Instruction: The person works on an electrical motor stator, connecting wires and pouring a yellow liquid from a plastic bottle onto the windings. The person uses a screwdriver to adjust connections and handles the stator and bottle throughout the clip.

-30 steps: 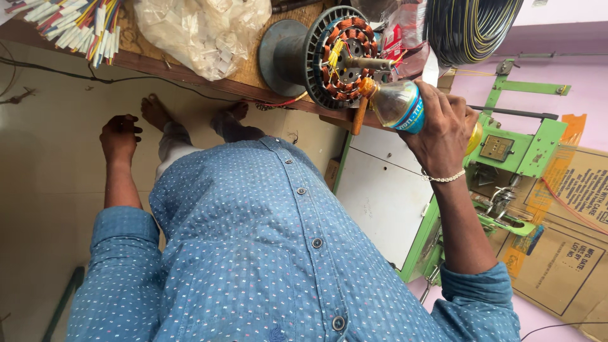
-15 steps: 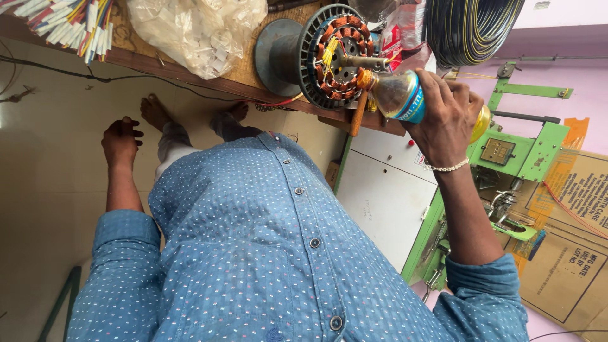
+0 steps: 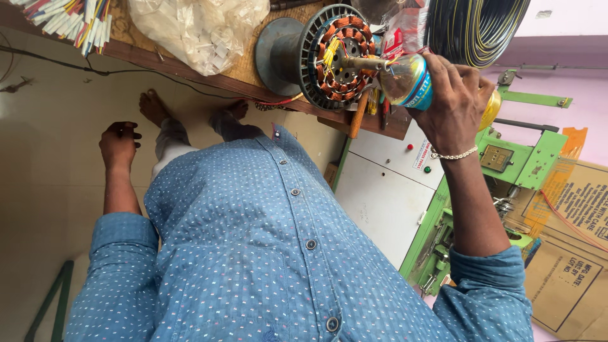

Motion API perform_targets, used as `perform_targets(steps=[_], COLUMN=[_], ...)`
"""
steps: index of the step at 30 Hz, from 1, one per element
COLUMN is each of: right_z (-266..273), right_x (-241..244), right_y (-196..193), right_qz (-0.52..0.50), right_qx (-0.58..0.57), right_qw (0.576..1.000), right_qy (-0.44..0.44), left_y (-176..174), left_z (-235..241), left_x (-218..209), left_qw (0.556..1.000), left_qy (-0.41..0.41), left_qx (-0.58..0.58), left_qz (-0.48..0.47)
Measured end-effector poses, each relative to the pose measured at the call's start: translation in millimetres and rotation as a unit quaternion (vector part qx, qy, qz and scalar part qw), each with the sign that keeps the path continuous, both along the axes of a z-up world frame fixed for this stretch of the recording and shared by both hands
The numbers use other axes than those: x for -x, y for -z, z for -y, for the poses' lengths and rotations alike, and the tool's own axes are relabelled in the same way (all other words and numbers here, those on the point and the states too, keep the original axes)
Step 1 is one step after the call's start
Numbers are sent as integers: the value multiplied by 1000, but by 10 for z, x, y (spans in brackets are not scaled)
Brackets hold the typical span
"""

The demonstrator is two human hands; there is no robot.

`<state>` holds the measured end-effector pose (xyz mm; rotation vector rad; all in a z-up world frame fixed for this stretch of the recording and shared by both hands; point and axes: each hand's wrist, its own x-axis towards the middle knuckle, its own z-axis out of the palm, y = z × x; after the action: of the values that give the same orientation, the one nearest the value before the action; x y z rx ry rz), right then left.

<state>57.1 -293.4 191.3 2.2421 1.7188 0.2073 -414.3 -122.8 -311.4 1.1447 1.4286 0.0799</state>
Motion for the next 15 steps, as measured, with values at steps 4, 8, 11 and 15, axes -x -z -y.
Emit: perform_targets(steps=[4, 8, 11, 15], right_z=[-59, -148, -209, -301], right_x=[-102, -188, -205, -202], right_y=[12, 15, -8, -26], right_qz=[12, 17, 12, 6], right_qx=[2, -2, 0, 3], right_qw=[1000, 999, 999, 999], right_qy=[-17, -35, -41, -49], left_y=[-64, -153, -169, -83], left_z=[22, 28, 54, 111], left_x=[10, -17, 11, 50], left_qw=[1000, 1000, 999, 1000], left_qy=[-12, -23, -30, -27], left_qx=[-4, 14, 15, -8], left_qz=[3, -10, -14, 6])
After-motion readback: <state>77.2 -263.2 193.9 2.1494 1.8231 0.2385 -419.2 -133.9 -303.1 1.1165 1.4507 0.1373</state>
